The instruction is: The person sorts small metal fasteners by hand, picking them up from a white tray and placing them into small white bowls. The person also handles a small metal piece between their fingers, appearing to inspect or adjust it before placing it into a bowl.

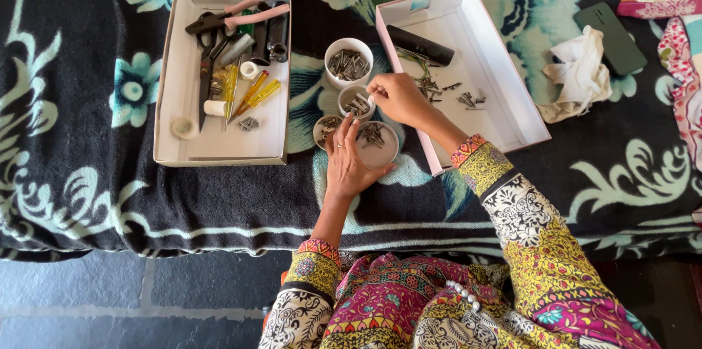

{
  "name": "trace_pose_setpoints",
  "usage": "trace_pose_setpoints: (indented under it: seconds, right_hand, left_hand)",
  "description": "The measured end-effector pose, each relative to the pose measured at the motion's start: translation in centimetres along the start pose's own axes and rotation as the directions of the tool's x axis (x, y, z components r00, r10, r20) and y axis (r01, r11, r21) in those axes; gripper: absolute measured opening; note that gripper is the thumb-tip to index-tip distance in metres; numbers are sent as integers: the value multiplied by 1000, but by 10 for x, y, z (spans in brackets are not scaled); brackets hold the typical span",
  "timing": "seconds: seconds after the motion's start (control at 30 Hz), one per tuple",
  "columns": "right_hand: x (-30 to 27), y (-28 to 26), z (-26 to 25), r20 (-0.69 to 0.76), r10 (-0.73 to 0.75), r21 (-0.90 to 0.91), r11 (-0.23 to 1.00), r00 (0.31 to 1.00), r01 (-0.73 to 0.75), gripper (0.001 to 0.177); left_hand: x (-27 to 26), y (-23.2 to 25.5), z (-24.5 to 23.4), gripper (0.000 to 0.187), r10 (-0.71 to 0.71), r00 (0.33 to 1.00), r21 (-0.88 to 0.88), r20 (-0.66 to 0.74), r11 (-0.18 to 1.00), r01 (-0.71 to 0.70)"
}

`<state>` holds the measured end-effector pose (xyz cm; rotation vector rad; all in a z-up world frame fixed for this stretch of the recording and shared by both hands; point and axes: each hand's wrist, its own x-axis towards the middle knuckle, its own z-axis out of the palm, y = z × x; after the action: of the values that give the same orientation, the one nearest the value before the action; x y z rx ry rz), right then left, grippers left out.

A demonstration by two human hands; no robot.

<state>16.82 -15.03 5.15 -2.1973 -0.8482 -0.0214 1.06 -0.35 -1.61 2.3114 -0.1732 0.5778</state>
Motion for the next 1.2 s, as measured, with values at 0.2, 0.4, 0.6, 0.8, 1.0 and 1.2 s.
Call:
trace_pose_setpoints:
  seconds: [0.2,0.4,0.6,0.8,1.0,1.2]
  right_hand:
    - [-17,24,-51,-110,121,120,987,987,-107,13]
    - [-68,58,-100,-164,339,-42,936,926,-350,10]
    - [-88,77,-57,113,459,-175,882,881,-437,27]
    - [-83,89,-35,232,394,-224,911,890,-345,25]
    - [-83,80,-106,43,545,-321,801,837,-505,41]
    - [-55,93,-83,22,416,-329,862,909,-386,34]
  left_hand:
    - [1,2,-4,123,-3,1000,23,10,1000,3]
    - [3,5,-6,121,25,1000,-3,-8,1000,-25]
    - [3,5,-6,122,54,998,14,-17,998,-54]
    - [3,6,-5,124,65,997,14,-30,998,-64]
    - [5,6,-5,124,74,997,23,-30,997,-73]
    - [2,6,-5,124,77,996,32,-32,997,-76]
